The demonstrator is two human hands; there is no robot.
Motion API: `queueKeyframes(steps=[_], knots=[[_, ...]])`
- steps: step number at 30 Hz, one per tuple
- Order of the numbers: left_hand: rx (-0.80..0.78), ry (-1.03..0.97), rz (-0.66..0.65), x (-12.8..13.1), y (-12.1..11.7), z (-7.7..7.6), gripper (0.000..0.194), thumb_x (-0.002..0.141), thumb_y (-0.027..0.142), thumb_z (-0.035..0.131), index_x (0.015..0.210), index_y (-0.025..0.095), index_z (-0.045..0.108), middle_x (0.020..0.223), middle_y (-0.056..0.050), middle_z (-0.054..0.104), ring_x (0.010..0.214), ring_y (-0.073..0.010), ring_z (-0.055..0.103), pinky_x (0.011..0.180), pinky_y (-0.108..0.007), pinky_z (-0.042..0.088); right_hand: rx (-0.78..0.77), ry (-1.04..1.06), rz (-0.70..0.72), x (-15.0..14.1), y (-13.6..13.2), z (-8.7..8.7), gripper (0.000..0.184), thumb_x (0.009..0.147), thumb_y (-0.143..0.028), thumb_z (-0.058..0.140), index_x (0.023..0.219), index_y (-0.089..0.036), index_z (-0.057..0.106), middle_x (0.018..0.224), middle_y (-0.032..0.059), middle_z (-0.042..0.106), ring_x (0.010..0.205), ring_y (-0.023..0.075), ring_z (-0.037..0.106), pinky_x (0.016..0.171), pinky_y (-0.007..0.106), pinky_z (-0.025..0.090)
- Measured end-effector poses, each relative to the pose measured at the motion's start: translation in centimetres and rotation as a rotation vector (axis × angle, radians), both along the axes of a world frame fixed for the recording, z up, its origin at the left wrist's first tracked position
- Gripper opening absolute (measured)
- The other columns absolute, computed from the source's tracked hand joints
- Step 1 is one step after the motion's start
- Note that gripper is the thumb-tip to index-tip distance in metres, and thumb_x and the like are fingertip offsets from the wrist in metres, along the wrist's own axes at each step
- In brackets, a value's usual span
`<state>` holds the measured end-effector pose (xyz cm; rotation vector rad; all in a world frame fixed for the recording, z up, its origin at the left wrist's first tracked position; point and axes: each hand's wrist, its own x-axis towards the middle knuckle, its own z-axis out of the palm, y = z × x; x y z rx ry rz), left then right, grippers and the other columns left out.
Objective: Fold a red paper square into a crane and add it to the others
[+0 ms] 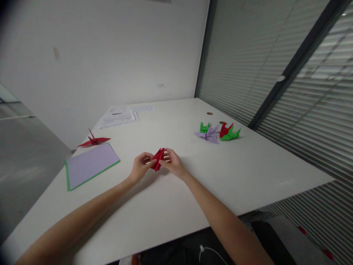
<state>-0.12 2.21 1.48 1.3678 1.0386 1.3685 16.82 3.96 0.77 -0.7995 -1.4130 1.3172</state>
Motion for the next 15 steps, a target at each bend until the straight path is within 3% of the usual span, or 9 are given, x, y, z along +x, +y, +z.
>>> queueKeyframes(steps=[4, 8, 15], knots=[[-0.028, -0.047, 0.006, 0.13, -0.22, 0.21, 0.027, 0.064, 0.028, 0.077, 0.08, 0.015, 0.061, 0.069, 0.001, 0.062, 0.062, -0.0121, 0.06, 0.058, -0.024, 0.05, -0.03, -0.051, 0.1, -0.23, -0.22, -0.47, 0.053, 0.064, -0.037, 0.078, 0.108, -0.024, 0.051, 0.095, 0.0032, 0.066, 0.074, 0.0152, 0.064, 0.067, 0.03, 0.053], [-0.077, -0.12, -0.011, 0.08, -0.2, 0.37, 0.042, 0.063, 0.027, 0.078, 0.1, 0.016, 0.062, 0.062, 0.003, 0.061, 0.056, -0.0101, 0.057, 0.057, -0.023, 0.049, -0.039, -0.027, 0.025, -0.25, -0.1, -0.67, 0.046, 0.063, -0.036, 0.078, 0.102, -0.021, 0.057, 0.085, 0.0022, 0.068, 0.071, 0.015, 0.065, 0.067, 0.03, 0.053], [-0.18, -0.187, -0.051, 0.02, -0.08, 0.21, 0.033, 0.063, 0.035, 0.078, 0.085, 0.012, 0.068, 0.077, -0.003, 0.066, 0.065, -0.0127, 0.06, 0.063, -0.027, 0.05, -0.054, -0.012, -0.037, -0.17, 0.25, -0.69, 0.036, 0.06, -0.034, 0.078, 0.091, -0.018, 0.068, 0.069, 0.0001, 0.066, 0.062, 0.0133, 0.06, 0.062, 0.029, 0.052]])
